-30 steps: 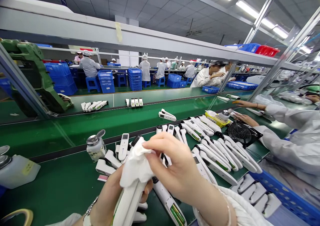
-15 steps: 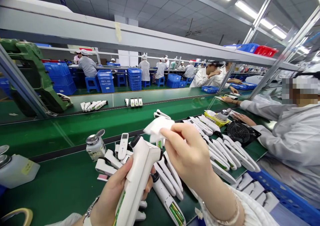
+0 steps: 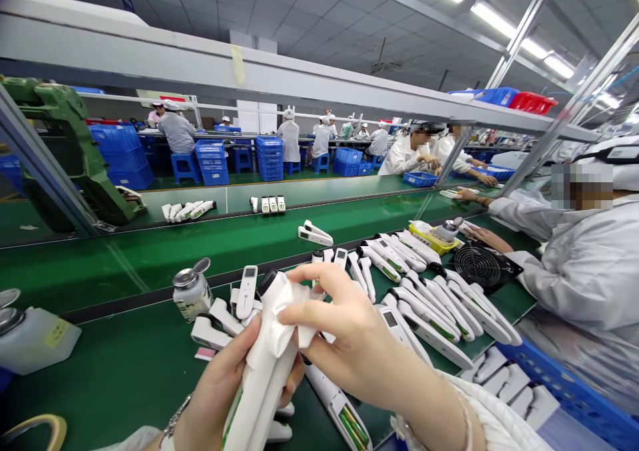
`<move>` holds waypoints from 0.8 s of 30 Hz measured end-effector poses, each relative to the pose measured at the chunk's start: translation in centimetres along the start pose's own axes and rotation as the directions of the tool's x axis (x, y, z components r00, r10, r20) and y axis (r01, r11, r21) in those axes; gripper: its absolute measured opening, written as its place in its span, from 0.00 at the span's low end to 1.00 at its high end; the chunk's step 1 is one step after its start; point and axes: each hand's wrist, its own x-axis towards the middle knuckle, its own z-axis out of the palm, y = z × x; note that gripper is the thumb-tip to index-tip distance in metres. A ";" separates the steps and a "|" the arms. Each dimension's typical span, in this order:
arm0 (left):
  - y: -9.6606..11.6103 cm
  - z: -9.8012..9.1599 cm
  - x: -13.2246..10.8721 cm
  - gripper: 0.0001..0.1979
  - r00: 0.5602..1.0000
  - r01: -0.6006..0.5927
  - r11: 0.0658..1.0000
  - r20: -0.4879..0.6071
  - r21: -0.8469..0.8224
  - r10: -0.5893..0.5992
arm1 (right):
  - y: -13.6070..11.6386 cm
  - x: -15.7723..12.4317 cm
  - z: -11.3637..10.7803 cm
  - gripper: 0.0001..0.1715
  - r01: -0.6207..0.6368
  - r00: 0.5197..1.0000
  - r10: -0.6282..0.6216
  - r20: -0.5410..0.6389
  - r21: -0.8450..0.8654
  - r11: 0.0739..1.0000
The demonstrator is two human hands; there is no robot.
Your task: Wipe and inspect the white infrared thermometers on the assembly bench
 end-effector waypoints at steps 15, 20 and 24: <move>0.1 0.3 -0.2 0.22 0.995 0.055 0.998 0.089 -0.039 -0.051 | -0.7 0.4 1.4 0.09 -0.080 0.909 0.287 -0.304 0.547 0.834; 0.4 0.4 -0.2 0.22 0.995 0.081 0.996 0.065 -0.036 -0.079 | -0.1 -0.7 2.4 0.21 0.028 0.942 0.030 -0.333 0.169 0.985; 0.4 -0.1 -0.1 0.23 0.995 0.098 0.995 -0.013 -0.004 -0.098 | -0.4 -1.8 1.9 0.26 0.114 0.974 -0.140 -0.180 -0.149 0.982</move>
